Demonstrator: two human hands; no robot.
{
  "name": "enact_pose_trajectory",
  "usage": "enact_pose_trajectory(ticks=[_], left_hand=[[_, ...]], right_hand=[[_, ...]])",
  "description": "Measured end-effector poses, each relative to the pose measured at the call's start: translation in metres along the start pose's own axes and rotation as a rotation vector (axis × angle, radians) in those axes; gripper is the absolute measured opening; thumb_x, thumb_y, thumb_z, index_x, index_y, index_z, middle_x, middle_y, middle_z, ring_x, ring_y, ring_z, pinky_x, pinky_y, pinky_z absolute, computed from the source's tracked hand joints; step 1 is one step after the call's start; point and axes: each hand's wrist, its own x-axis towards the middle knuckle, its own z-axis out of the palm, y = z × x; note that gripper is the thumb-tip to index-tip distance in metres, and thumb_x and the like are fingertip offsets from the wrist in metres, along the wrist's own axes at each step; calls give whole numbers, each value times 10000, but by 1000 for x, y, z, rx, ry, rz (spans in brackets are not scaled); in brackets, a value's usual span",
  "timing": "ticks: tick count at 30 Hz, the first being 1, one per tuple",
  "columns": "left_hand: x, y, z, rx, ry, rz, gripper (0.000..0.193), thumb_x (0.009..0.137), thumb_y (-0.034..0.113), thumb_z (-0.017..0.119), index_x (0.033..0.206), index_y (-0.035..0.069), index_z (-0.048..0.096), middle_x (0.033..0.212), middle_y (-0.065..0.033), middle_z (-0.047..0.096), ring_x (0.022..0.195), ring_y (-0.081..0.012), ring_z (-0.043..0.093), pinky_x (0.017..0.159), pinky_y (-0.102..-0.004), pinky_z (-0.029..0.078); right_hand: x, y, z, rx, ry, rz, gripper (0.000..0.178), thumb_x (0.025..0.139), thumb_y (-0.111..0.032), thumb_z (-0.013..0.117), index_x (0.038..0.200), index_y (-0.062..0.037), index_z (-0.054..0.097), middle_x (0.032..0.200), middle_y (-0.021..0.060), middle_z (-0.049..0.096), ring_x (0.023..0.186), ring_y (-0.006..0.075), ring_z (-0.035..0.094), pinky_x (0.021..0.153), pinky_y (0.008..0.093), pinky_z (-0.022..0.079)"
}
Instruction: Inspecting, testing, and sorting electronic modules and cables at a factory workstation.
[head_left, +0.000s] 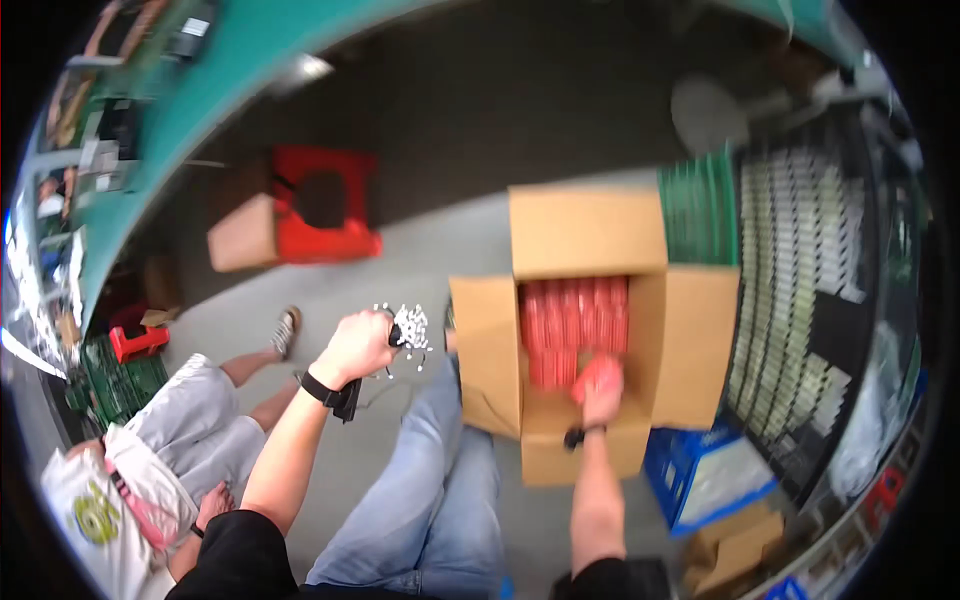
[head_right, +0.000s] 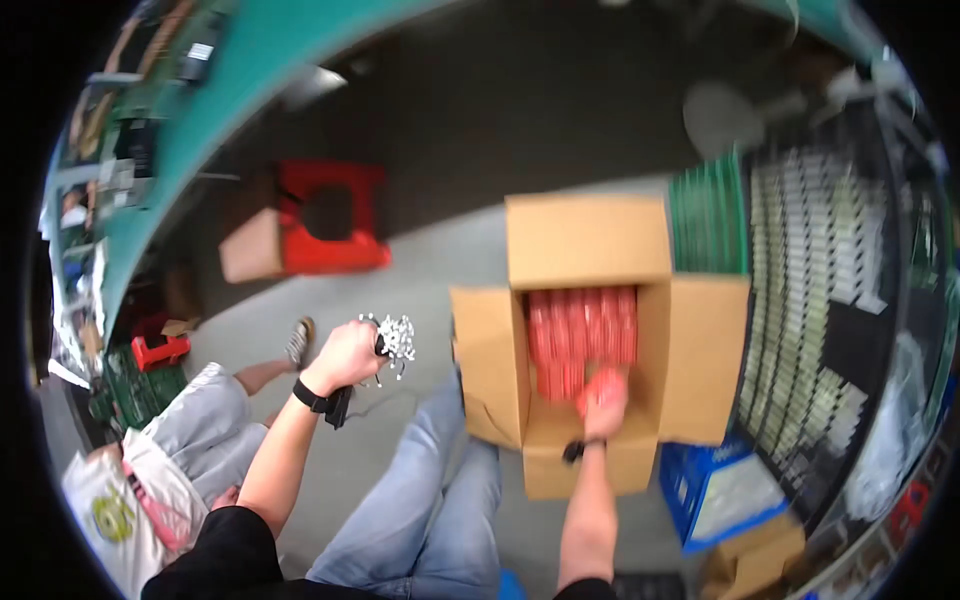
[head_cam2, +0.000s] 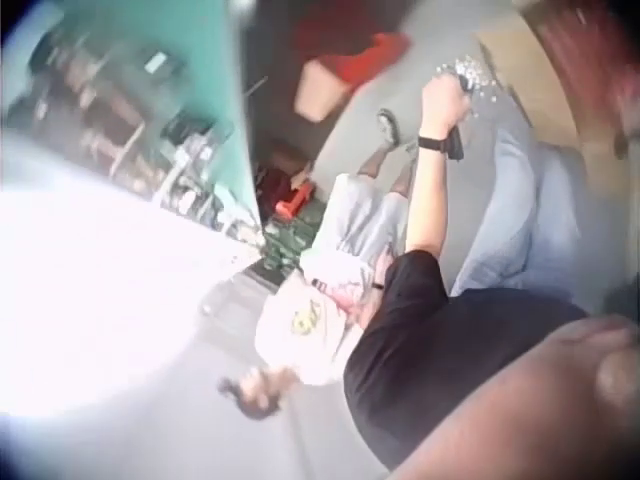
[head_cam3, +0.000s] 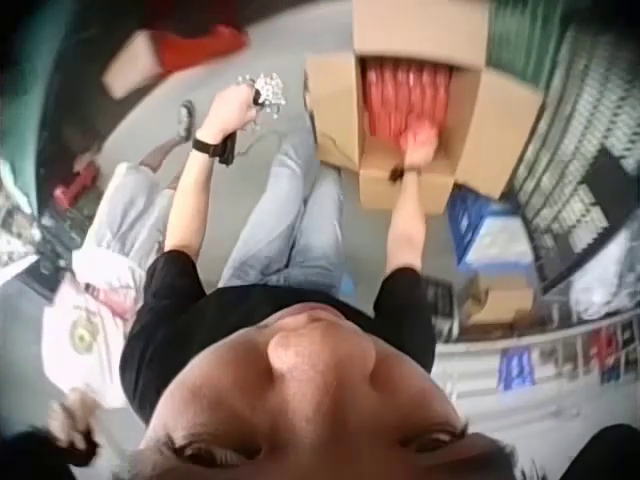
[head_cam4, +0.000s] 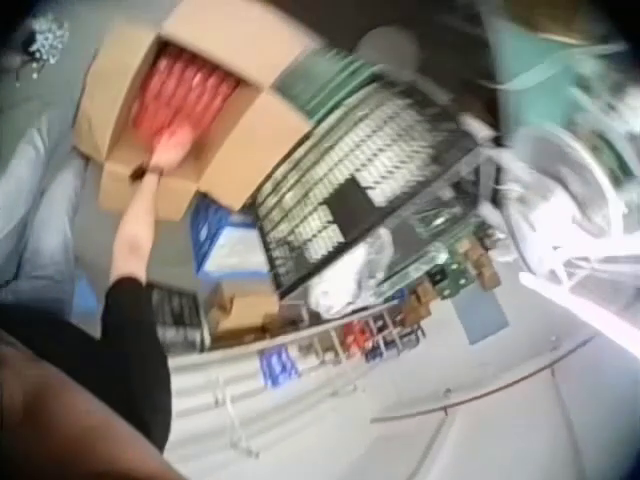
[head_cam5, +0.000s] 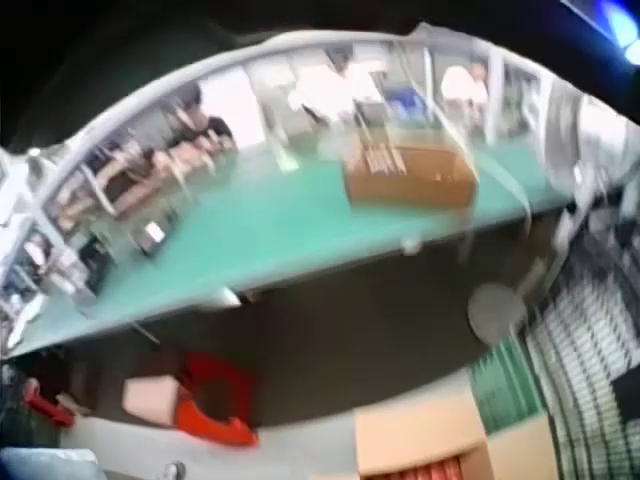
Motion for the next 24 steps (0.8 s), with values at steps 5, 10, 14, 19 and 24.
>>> enact_pose_trajectory(ticks=[5,10,14,19,24], left_hand=[[-66,-33,-183,-218,539,-118,199,764,93,684,907,-43,658,872,-240,708,814,-434,695,777,-483,563],[-22,-48,-342,-944,548,-104,236,785,115,633,950,-48,673,748,-191,680,699,-287,697,661,-404,530],[93,-64,-448,-679,562,-114,243,768,176,627,807,-61,661,720,-217,677,692,-300,695,626,-431,521],[233,-29,-528,-317,583,-265,263,759,171,634,961,60,760,1011,-175,747,935,-363,726,833,-466,593],[301,-63,-545,-342,719,-412,300,809,211,700,1053,38,705,1074,-155,693,1092,-366,670,967,-499,546]], right_hand=[[-107,-154,-83,617,-4,-40,584,910,-75,719,1426,23,464,1368,169,604,1230,282,595,1054,411,472],[-196,-327,-133,1015,-256,-40,378,976,-7,604,1342,-9,511,1255,74,609,1102,184,604,986,364,501],[-239,-486,-145,1251,-503,-23,352,990,-43,598,1332,-21,518,1233,55,609,1080,163,607,959,354,515],[-209,-646,-115,1326,-626,-91,367,991,-78,593,1342,-11,507,1271,72,604,1153,194,599,995,364,500],[-164,-769,-76,1280,-683,-113,382,1017,-131,587,1368,-16,491,1266,85,614,1104,221,630,949,361,523]])
